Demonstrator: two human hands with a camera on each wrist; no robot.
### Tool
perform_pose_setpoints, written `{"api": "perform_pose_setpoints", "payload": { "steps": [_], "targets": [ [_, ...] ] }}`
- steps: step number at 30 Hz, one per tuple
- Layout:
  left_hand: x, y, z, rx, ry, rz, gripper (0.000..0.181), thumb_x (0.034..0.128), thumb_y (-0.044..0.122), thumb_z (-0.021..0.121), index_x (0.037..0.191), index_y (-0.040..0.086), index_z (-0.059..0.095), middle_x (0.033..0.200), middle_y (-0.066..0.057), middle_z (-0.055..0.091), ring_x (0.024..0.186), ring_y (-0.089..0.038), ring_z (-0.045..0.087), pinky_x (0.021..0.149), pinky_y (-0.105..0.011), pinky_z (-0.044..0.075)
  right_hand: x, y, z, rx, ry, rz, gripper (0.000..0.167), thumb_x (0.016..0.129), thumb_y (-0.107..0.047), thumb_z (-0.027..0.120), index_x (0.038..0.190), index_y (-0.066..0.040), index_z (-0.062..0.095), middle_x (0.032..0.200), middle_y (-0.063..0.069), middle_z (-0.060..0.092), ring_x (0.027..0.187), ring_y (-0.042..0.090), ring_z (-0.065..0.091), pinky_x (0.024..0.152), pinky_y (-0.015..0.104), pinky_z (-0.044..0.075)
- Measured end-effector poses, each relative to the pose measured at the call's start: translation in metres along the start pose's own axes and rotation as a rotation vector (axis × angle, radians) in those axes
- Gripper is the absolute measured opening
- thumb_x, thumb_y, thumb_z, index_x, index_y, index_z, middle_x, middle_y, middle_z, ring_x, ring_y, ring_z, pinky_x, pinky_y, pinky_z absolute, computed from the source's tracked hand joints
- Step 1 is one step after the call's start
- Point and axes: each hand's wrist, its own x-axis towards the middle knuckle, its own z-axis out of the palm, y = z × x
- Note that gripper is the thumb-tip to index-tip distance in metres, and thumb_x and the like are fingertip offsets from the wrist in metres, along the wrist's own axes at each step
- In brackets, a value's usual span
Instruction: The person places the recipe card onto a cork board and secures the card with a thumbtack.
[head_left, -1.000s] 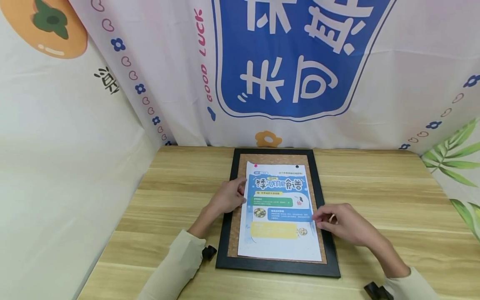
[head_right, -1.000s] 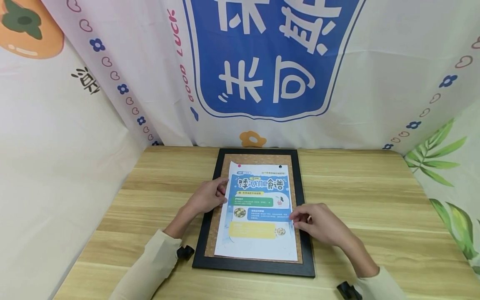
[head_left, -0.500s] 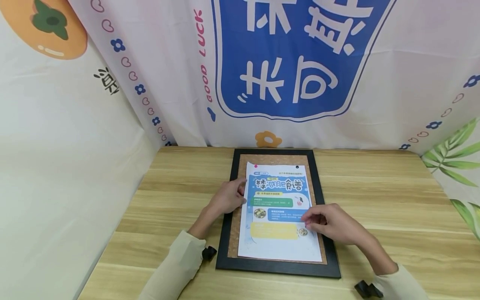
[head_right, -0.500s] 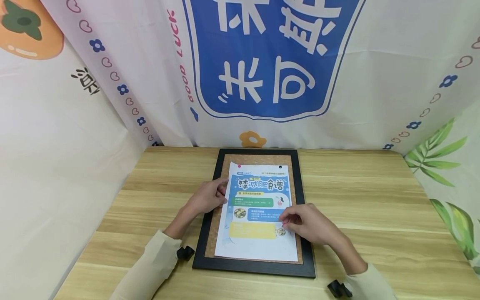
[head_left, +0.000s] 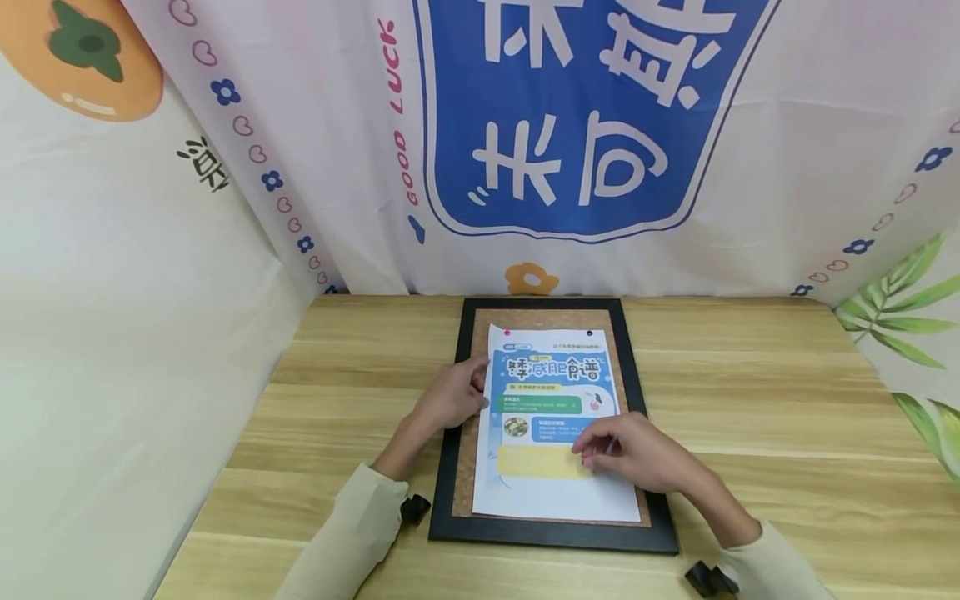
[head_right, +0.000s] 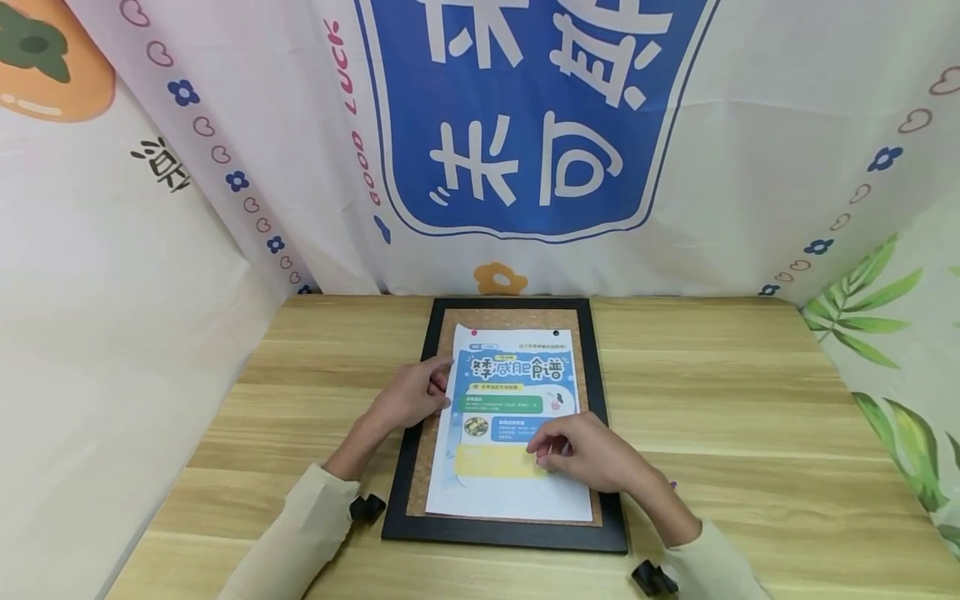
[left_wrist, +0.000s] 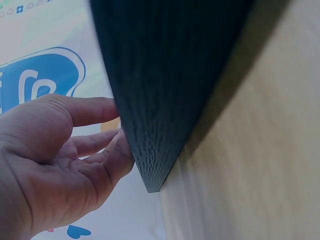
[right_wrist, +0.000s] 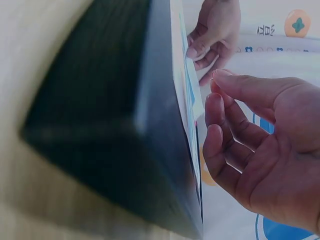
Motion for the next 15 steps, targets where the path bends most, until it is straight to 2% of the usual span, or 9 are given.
{"api": "perform_pose_setpoints", "payload": {
  "steps": [6,15],
  "targets": [
    [0.001,0.000,0.000,0.013,0.011,0.001,0.070,0.0943,-0.006,0.076,0.159,0.006,0.050,0.103,-0.008,0.066,0.083,-0.020,0.063,0.068,-0.028,0.054,0.005,-0.005,0.005,0.013,-0.027,-0.011,0.010,0.100,-0.015,0.076,0.108,-0.017,0.081,0.101,-0.009,0.078,0.084,0.003,0.062,0.077,0.022,0.056],
    [0.000,0.001,-0.001,0.023,0.002,0.002,0.068,0.0939,-0.006,0.076,0.157,0.005,0.052,0.101,-0.008,0.065,0.083,-0.019,0.063,0.068,-0.028,0.053,0.007,-0.010,0.012,0.024,-0.032,-0.027,0.010,0.100,-0.016,0.076,0.108,-0.017,0.081,0.100,-0.009,0.078,0.083,0.002,0.062,0.075,0.022,0.055]
  ]
}}
